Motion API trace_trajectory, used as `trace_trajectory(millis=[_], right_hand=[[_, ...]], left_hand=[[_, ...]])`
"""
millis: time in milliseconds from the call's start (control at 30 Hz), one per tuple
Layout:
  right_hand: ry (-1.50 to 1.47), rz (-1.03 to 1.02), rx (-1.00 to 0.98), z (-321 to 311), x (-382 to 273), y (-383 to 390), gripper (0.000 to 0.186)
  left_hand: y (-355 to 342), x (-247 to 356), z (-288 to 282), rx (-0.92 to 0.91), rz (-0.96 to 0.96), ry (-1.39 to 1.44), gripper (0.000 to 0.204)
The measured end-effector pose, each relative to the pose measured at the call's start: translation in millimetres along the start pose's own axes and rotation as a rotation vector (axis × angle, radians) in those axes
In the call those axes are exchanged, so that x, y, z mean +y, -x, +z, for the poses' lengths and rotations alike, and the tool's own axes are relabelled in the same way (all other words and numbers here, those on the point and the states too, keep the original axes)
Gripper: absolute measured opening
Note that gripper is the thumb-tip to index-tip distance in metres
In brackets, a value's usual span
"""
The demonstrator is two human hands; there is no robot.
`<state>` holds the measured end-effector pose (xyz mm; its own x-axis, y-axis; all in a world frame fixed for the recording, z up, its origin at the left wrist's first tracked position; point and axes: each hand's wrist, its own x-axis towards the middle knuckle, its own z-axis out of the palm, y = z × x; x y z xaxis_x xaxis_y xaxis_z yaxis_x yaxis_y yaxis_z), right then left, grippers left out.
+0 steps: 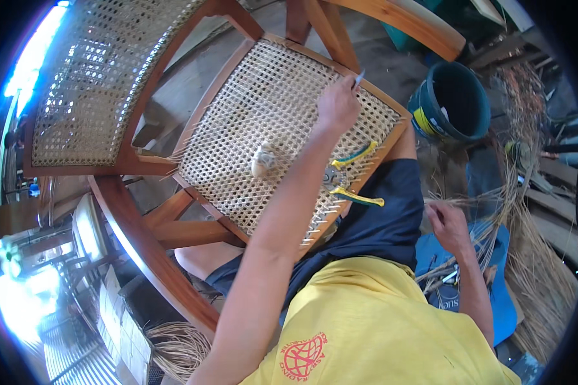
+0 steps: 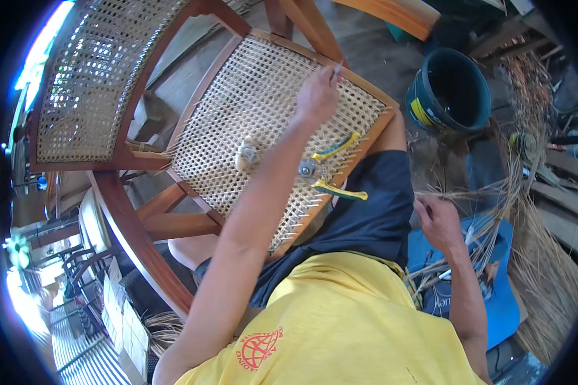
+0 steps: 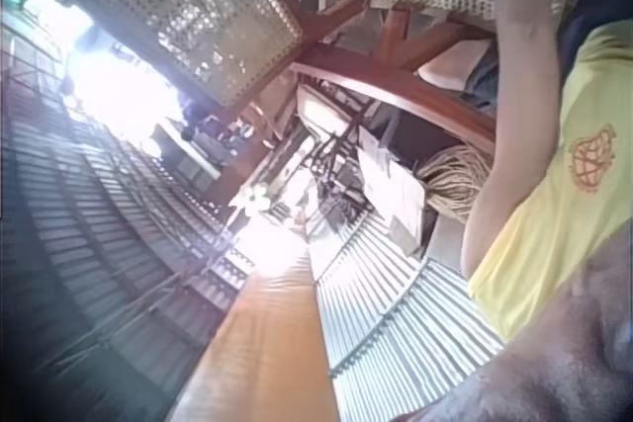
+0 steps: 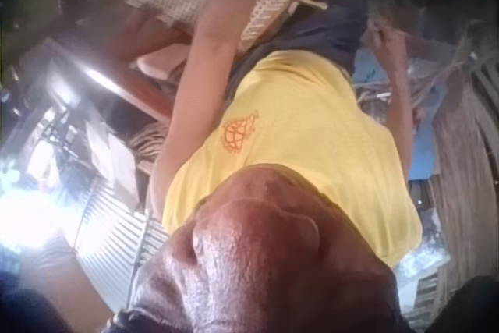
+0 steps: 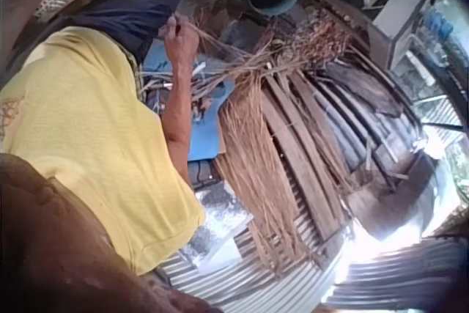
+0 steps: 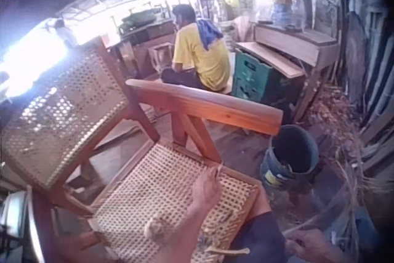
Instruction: The person is weaving or repairing the rattan/cane seat of a wooden chair using long strips of material and a pair of pliers.
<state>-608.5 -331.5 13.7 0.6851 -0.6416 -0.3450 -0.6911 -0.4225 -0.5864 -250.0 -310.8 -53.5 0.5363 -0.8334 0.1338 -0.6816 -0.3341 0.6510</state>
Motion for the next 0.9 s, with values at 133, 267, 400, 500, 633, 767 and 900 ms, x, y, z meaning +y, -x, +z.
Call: trace_trajectory(millis=[133,267,400,500,633,767,900], right_hand=[[0.064,0.126,0.169,-9.7,98.5,36.2,0.019],[0.072,0.520,0.577,-81.8,221.1,130.5,0.024],[0.497,0.853,0.565,-107.6,289.0,179.8,0.042],[0.448,0.921,0.643,-120.8,341.6,213.0,0.039],[0.006,1.177,0.636,-108.7,340.5,285.5,0.022],[-0.288,1.257,0.623,-73.4,321.1,293.8,0.016],[-0.458,1.241,0.511,-53.8,301.7,264.0,0.014]], left_hand=[[13.8,8.5,-12.6,0.090,-0.069,0.000,0.029],[10.0,29.2,15.5,0.109,0.073,-0.020,0.028],[18.6,2.1,24.4,-0.086,-0.213,-0.032,0.032],[-3.1,-105.0,19.2,0.161,0.429,-0.360,0.039],[-13.9,-30.4,3.9,-0.011,0.253,-0.149,0.031],[-21.9,-18.3,-5.9,-0.147,0.045,0.024,0.027],[-22.9,-31.4,-12.2,-0.131,0.043,0.026,0.026]])
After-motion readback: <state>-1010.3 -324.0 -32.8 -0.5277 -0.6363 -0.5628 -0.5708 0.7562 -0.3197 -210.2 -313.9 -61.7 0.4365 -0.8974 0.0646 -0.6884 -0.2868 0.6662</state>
